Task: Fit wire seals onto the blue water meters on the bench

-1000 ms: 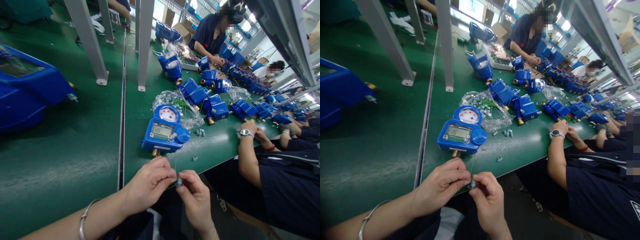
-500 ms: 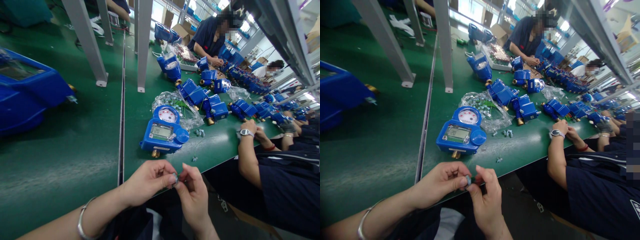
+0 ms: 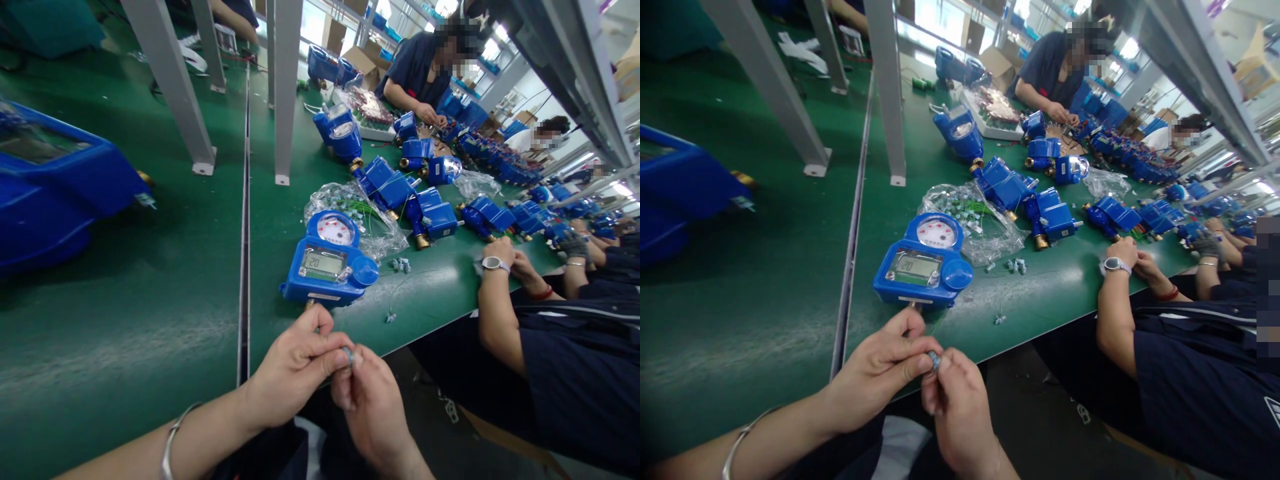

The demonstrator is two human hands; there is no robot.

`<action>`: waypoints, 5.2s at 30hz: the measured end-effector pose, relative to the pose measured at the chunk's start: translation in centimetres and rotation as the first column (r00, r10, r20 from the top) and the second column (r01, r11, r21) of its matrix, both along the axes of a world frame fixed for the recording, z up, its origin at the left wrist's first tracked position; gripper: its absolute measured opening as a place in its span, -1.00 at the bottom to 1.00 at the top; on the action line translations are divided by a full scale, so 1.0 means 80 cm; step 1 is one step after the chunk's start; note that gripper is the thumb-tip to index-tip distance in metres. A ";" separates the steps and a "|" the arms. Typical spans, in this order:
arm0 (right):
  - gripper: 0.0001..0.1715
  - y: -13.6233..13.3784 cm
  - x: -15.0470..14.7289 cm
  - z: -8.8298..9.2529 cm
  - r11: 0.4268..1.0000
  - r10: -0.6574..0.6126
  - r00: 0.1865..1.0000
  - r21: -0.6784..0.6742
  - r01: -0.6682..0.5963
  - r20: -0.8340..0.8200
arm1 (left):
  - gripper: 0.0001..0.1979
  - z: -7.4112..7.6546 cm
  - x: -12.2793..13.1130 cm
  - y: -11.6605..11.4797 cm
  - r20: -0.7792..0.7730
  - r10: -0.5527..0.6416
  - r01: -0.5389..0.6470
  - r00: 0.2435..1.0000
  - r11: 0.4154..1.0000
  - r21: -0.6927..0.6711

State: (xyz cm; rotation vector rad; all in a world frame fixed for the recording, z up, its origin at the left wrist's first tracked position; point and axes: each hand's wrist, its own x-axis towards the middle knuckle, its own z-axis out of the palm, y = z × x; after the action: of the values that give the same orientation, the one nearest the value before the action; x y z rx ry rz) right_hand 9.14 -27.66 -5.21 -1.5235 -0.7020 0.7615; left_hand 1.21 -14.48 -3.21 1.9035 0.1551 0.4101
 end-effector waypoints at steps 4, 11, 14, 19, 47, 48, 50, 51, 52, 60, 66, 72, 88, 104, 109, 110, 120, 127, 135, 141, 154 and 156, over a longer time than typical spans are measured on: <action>-0.82 -0.008 0.002 -0.003 0.994 -0.110 0.814 0.041 0.105 0.571 | -0.75 -0.001 -0.001 -0.003 -0.027 0.077 -0.077 0.997 0.997 -0.006; -0.65 -0.004 0.001 -0.005 1.000 0.005 1.000 -0.023 -0.005 -0.003 | -0.73 0.002 0.000 -0.003 -0.007 0.042 -0.042 0.999 0.999 0.024; -0.81 -0.006 0.001 -0.007 0.996 -0.077 0.890 -0.014 0.093 0.449 | -0.72 -0.001 0.000 -0.004 -0.010 0.082 -0.082 0.997 0.997 -0.001; -0.69 -0.006 0.003 -0.012 0.997 -0.063 0.903 -0.010 0.074 0.424 | -0.73 -0.004 0.001 -0.006 -0.018 0.054 -0.054 0.998 0.998 0.016; -0.81 -0.015 0.036 -0.015 0.984 0.174 0.566 -0.126 -0.123 0.806 | -0.52 -0.003 0.013 -0.010 -0.307 0.076 -0.014 0.949 0.980 0.197; -0.81 -0.014 0.036 -0.016 0.985 0.172 0.564 -0.125 -0.120 0.807 | -0.54 -0.004 0.015 -0.012 -0.306 0.072 -0.009 0.949 0.979 0.203; -0.79 -0.011 0.032 -0.017 0.986 0.167 0.666 -0.130 -0.105 0.727 | -0.57 -0.004 0.016 -0.015 -0.292 0.085 -0.019 0.952 0.974 0.224; -0.75 -0.009 0.030 -0.017 0.986 0.160 0.750 -0.136 -0.094 0.641 | -0.59 -0.004 0.016 -0.016 -0.281 0.092 -0.025 0.955 0.972 0.233; -0.69 -0.007 0.026 -0.017 0.986 0.150 0.830 -0.144 -0.085 0.538 | -0.60 -0.004 0.015 -0.017 -0.268 0.095 -0.030 0.959 0.971 0.238; -0.81 -0.012 0.019 -0.016 0.993 0.042 0.777 -0.113 0.038 0.628 | -0.59 -0.002 0.015 -0.011 -0.258 0.104 -0.054 0.960 0.980 0.193; -0.65 -0.005 0.029 -0.020 0.982 0.168 0.812 -0.163 -0.090 0.559 | -0.59 -0.003 0.018 -0.012 -0.288 0.108 -0.063 0.951 0.985 0.163; -0.79 -0.002 0.024 -0.015 0.989 0.127 0.688 -0.149 -0.028 0.715 | -0.59 -0.002 0.018 -0.008 -0.332 0.109 -0.094 0.937 0.994 0.062; -0.63 0.012 0.047 -0.013 0.979 0.202 0.620 -0.154 -0.130 0.758 | -0.62 0.008 0.023 -0.008 -0.375 0.161 -0.172 0.913 0.985 0.004; -0.66 0.019 0.053 -0.015 0.978 0.206 0.703 -0.169 -0.123 0.680 | -0.64 -0.006 0.031 -0.013 -0.381 0.268 -0.283 0.885 0.959 0.019; -0.74 0.006 0.067 -0.020 0.976 0.219 0.634 -0.167 -0.141 0.742 | -0.59 -0.009 0.030 -0.017 -0.391 0.263 -0.307 0.882 0.950 -0.052; -0.76 0.007 0.070 -0.022 0.973 0.231 0.629 -0.167 -0.160 0.742 | -0.58 -0.009 0.030 -0.018 -0.393 0.268 -0.316 0.879 0.947 -0.062; -0.68 0.030 0.063 -0.007 0.971 0.240 0.730 -0.156 -0.182 0.640 | -0.61 -0.008 0.032 -0.020 -0.366 0.344 -0.418 0.865 0.897 -0.144; -0.78 0.021 0.082 -0.007 0.958 0.285 0.717 -0.165 -0.234 0.636 | -0.54 -0.025 0.035 -0.025 -0.360 0.375 -0.482 0.854 0.832 -0.276; -0.70 0.051 0.072 0.002 0.948 0.289 0.929 -0.204 -0.245 0.231 | -0.56 -0.023 0.041 -0.036 -0.356 0.448 -0.557 0.820 0.768 -0.317; -0.67 0.058 0.075 0.000 0.941 0.262 0.958 -0.250 -0.227 0.117 | -0.59 -0.026 0.053 -0.036 -0.393 0.405 -0.536 0.826 0.780 -0.322; -0.77 -0.016 0.120 -0.027 0.970 -0.049 0.640 -0.116 0.213 0.767 | -0.52 0.024 -0.022 0.045 0.106 0.666 -0.628 0.738 0.620 0.471; -0.76 -0.024 0.110 -0.022 0.976 -0.036 0.652 -0.113 0.186 0.757 | -0.52 0.022 -0.011 0.050 0.043 0.473 -0.429 0.880 0.751 0.502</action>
State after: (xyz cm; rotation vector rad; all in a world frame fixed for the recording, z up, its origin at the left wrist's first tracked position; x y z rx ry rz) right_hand 17.95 -29.59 -6.94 -2.0527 -1.1567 0.0422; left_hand 0.29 -10.48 -1.46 2.3991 0.6353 0.7534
